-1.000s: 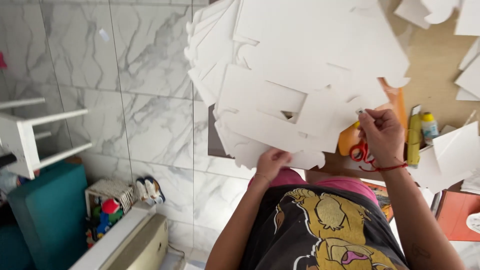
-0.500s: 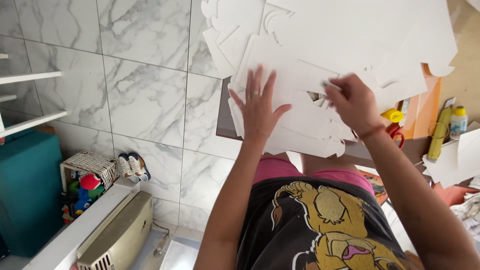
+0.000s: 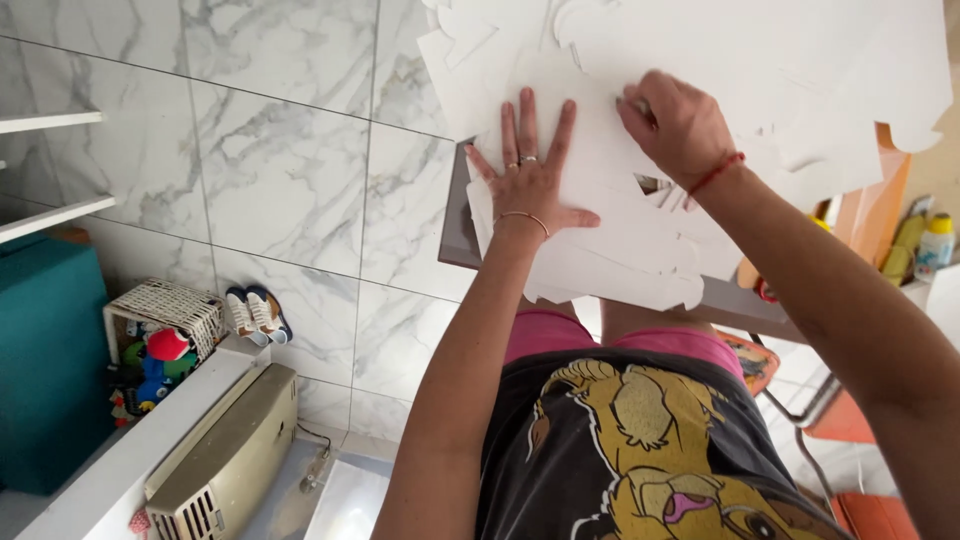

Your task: Folding flat cardboard templates into boxes on a work table

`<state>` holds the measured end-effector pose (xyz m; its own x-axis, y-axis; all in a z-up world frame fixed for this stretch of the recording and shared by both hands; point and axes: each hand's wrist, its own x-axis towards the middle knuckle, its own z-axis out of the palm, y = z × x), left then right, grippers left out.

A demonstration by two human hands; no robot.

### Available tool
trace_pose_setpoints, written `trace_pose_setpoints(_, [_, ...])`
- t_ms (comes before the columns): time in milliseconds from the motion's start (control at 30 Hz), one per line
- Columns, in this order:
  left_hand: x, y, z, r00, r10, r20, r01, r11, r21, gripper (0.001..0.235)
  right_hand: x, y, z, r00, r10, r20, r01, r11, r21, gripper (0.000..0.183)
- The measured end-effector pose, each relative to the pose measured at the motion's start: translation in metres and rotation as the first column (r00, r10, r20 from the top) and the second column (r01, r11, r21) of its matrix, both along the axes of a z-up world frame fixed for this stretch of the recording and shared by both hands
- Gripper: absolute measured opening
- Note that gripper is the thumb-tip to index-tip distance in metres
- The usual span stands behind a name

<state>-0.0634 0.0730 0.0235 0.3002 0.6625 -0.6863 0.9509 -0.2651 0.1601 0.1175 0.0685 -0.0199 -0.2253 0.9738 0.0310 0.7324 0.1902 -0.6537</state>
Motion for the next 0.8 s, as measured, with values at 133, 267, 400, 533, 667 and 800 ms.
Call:
trace_pose_setpoints(133, [0.001,0.003,0.001,1.000,0.008,0.000,-0.008,1.000,0.023,0.136,-0.016,-0.016,0.003,0.999,0.011,-0.044,-0.012,0.999,-0.040,0.032])
trace_pose_setpoints(267, [0.000,0.003,0.005,1.000,0.016,-0.003,-0.016,0.998,-0.058,0.132,-0.015,-0.017,0.002,0.995,0.088,0.036,-0.088,0.996,0.010,0.022])
trace_pose_setpoints(400, [0.002,0.002,0.000,1.000,0.018,0.020,-0.017,0.999,-0.032,0.134,-0.024,-0.028,-0.008,0.999,-0.041,0.016,0.043,0.986,-0.160,0.026])
trace_pose_setpoints(533, [0.002,0.003,-0.001,0.999,0.031,0.025,-0.030,0.999,-0.045,0.130,-0.036,-0.046,0.004,0.975,0.223,-0.018,-0.223,0.970,-0.099,0.010])
trace_pose_setpoints(667, [-0.002,-0.002,-0.002,1.000,0.015,0.024,-0.014,1.000,-0.012,0.133,-0.033,-0.045,0.010,0.992,0.086,-0.092,-0.099,0.983,-0.156,0.027])
trace_pose_setpoints(800, [0.001,0.001,0.005,1.000,0.024,0.006,-0.024,0.999,-0.049,0.132,-0.015,-0.075,0.017,0.997,0.057,-0.050,-0.068,0.965,-0.253,0.015])
